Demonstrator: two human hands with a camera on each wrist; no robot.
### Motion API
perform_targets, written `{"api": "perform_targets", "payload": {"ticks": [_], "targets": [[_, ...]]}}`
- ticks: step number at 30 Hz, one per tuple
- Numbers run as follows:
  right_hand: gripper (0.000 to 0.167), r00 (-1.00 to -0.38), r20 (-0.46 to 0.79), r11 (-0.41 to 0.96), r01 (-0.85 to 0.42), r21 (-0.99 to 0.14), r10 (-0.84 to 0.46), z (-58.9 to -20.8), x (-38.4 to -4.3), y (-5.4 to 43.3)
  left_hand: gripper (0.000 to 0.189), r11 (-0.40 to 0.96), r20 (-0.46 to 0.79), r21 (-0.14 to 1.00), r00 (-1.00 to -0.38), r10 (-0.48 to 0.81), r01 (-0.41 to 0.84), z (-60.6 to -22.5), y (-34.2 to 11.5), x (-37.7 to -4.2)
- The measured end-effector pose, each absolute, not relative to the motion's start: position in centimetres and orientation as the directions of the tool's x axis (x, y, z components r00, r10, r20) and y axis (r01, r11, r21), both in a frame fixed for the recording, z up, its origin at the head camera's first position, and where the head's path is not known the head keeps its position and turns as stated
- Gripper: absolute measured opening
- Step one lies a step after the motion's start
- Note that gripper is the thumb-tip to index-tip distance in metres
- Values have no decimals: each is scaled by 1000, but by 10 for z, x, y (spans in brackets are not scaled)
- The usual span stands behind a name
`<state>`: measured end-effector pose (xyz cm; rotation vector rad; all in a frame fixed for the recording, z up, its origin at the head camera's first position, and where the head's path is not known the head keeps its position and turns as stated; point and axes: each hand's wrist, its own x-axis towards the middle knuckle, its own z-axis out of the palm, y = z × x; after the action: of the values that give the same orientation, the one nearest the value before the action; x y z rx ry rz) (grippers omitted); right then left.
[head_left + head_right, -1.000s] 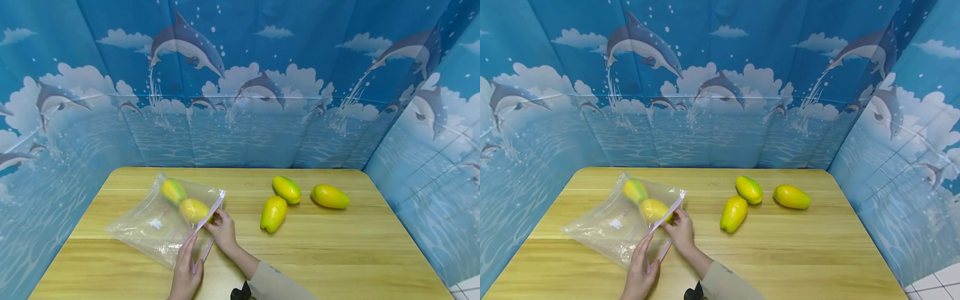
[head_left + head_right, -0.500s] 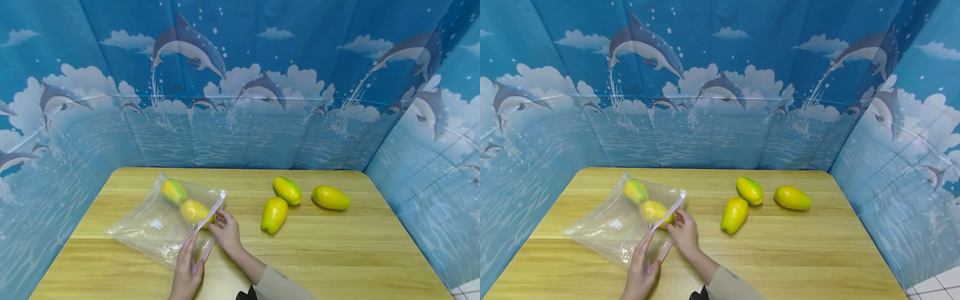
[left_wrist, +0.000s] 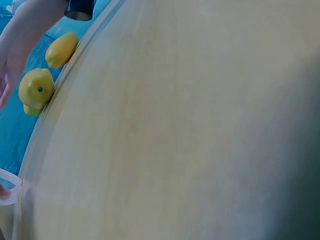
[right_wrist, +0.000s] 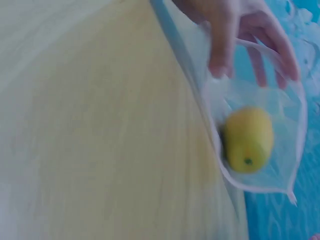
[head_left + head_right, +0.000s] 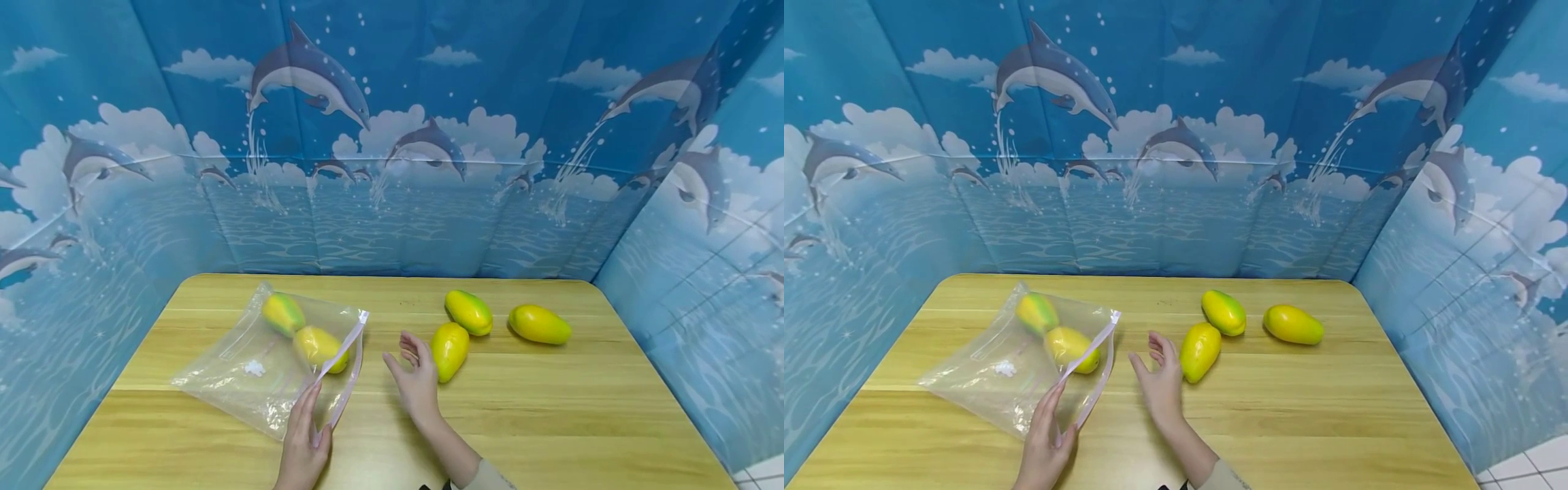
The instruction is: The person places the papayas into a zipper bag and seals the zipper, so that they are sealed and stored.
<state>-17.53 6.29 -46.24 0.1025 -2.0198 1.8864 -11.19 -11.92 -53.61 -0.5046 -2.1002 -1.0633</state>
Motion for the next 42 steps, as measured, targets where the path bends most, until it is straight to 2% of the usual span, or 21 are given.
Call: {"api": "perform_targets", "payload": {"ticks": [7, 12, 20, 26, 33, 42], "targets": [[45, -887, 327, 155, -291, -944, 326, -442, -165, 90, 74, 581, 757, 519, -653, 29, 627, -536, -119, -113], [49, -840, 362, 175, -318, -932, 403, -463, -173, 108, 74, 558, 763, 522, -645, 32, 645, -537, -120, -113], [52, -806, 381, 310, -258, -915, 454, -488, -178, 125, 75, 571, 765, 515, -644, 32, 639, -536, -121, -113], [57, -828, 351, 345, -207, -916, 436, -493, -180, 130, 76, 572, 749, 532, -662, 26, 625, -537, -121, -112], [62, -883, 270, 361, -125, -924, 384, -498, -182, 135, 76, 566, 751, 534, -660, 23, 628, -537, -120, -112], [73, -930, 250, 401, -128, -907, 270, -505, -186, 146, 76, 573, 742, 540, -670, 21, 616, -538, -121, -113]]}}
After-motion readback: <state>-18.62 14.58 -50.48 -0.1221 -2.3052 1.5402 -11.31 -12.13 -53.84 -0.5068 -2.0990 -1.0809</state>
